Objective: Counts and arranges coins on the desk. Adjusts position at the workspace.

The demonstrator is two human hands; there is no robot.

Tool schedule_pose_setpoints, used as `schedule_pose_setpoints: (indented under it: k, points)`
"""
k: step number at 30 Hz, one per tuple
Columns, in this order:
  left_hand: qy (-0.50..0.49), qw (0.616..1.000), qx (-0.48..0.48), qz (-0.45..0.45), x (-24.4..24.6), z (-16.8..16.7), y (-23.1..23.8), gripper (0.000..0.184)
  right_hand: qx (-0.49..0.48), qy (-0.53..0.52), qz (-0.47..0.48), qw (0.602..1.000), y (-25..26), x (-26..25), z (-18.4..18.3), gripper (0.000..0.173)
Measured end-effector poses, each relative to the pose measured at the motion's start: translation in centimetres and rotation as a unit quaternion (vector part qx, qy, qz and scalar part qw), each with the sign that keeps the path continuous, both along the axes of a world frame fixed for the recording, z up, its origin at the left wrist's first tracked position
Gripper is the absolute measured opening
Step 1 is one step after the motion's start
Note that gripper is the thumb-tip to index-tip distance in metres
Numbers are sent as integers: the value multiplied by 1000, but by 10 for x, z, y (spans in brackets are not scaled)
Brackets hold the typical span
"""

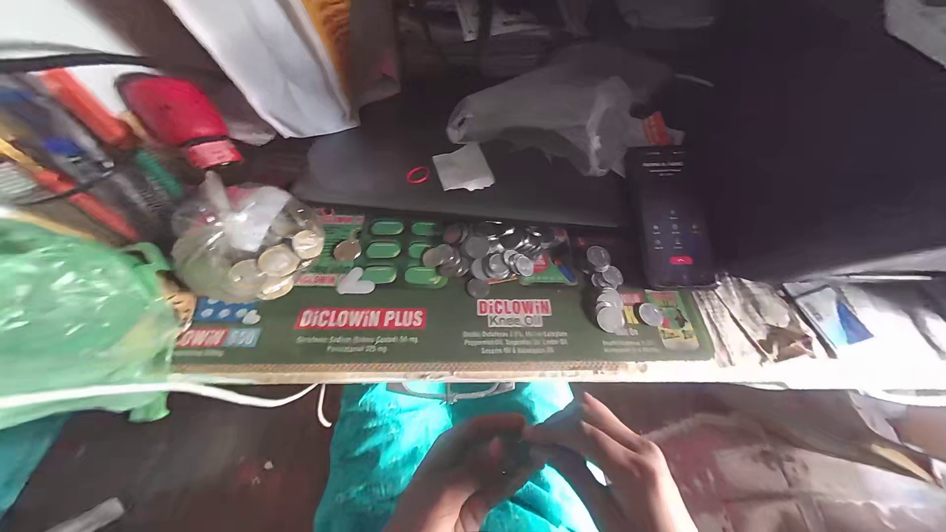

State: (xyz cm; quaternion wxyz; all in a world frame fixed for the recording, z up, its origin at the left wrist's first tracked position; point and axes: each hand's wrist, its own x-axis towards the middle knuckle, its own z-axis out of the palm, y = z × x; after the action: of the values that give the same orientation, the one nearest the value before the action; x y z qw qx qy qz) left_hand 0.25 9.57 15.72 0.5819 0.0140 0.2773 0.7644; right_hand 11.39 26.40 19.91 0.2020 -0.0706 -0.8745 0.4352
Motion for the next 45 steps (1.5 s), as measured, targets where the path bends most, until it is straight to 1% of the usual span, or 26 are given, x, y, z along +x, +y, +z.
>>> schedule_pose_setpoints:
  k: [2, 4, 8, 11, 13, 14, 15, 17, 19, 21, 23, 25, 27, 28, 29, 30, 31, 32, 33, 34, 35, 36, 38, 41, 45]
  points:
    - [9, 1000, 8, -6, -1, -3, -2, 24, 15, -8, 1, 1000, -1, -2, -1, 12]
    - [10, 1000, -3, -5, -2, -1, -4, 24, 52, -8, 0, 999, -4, -6, -3, 12]
    - [-4, 1000, 0, 15, -5, -2, -11, 25, 101, -40, 26, 994, -8, -19, 6, 14]
    - [-17, 999, 22, 22, -6, -4, -17, 25, 135, -51, 86, 986, -6, -33, 14, 13]
    - [-16, 998, 54, 16, -8, -6, -21, 25, 164, -33, 125, 978, -1, -49, 23, 13]
    - [-13, 997, 69, 14, -10, -6, -23, 26, 193, -11, 117, 974, 2, -61, 29, 14]
    - [-12, 996, 82, 14, -11, -7, -25, 28, 232, 16, 89, 969, 5, -77, 35, 16]
    - [-21, 995, 97, 17, -11, -9, -28, 27, 317, 30, 32, 947, 11, -114, 46, 23]
    - [-27, 994, 103, 20, -13, -12, -31, 26, 379, -8, 22, 925, 15, -149, 49, 24]
    - [-26, 993, 110, 18, -14, -14, -33, 26, 416, -44, 25, 908, 8, -171, 42, 18]
    - [-24, 993, 113, 19, -15, -14, -34, 26, 448, -65, 24, 892, -5, -178, 34, 19]
    - [-25, 992, 117, 29, -16, -14, -36, 26, 488, -25, 15, 872, -14, -176, 28, 16]
    - [-30, 991, 120, 40, -17, -15, -40, 26, 494, 27, 3, 869, -15, -166, 24, 16]
    - [-31, 991, 122, 43, -18, -16, -42, 26, 456, 49, -14, 888, -15, -159, 23, 19]
    - [-33, 991, 124, 45, -18, -17, -45, 27, 386, 55, -34, 920, -15, -150, 23, 22]
    - [-34, 990, 125, 48, -18, -18, -47, 27, 291, 53, -49, 954, -13, -140, 25, 23]
    - [-35, 990, 128, 51, -17, -21, -48, 28, 176, 44, -51, 982, -11, -130, 26, 23]
    - [-36, 990, 126, 55, -16, -22, -49, 28, 58, 36, -37, 997, -7, -121, 29, 23]
    - [-37, 990, 120, 56, -15, -22, -48, 27, -58, 33, -16, 998, -3, -114, 30, 22]
    - [-40, 991, 118, 56, -15, -22, -48, 27, -155, 35, 1, 987, -1, -109, 29, 21]
    - [-42, 991, 115, 53, -15, -21, -48, 27, -222, 36, 10, 974, 1, -106, 28, 21]
    - [-44, 991, 114, 50, -15, -20, -47, 27, -266, 38, 15, 963, 3, -103, 26, 21]
    - [-43, 991, 116, 42, -14, -18, -43, 27, -303, 41, 21, 952, 5, -99, 26, 22]
    - [-35, 992, 118, 37, -11, -15, -38, 27, -314, 55, 29, 947, 8, -93, 27, 23]
    - [-30, 992, 118, 40, -9, -13, -34, 27, -327, 63, 35, 942, 11, -85, 26, 19]
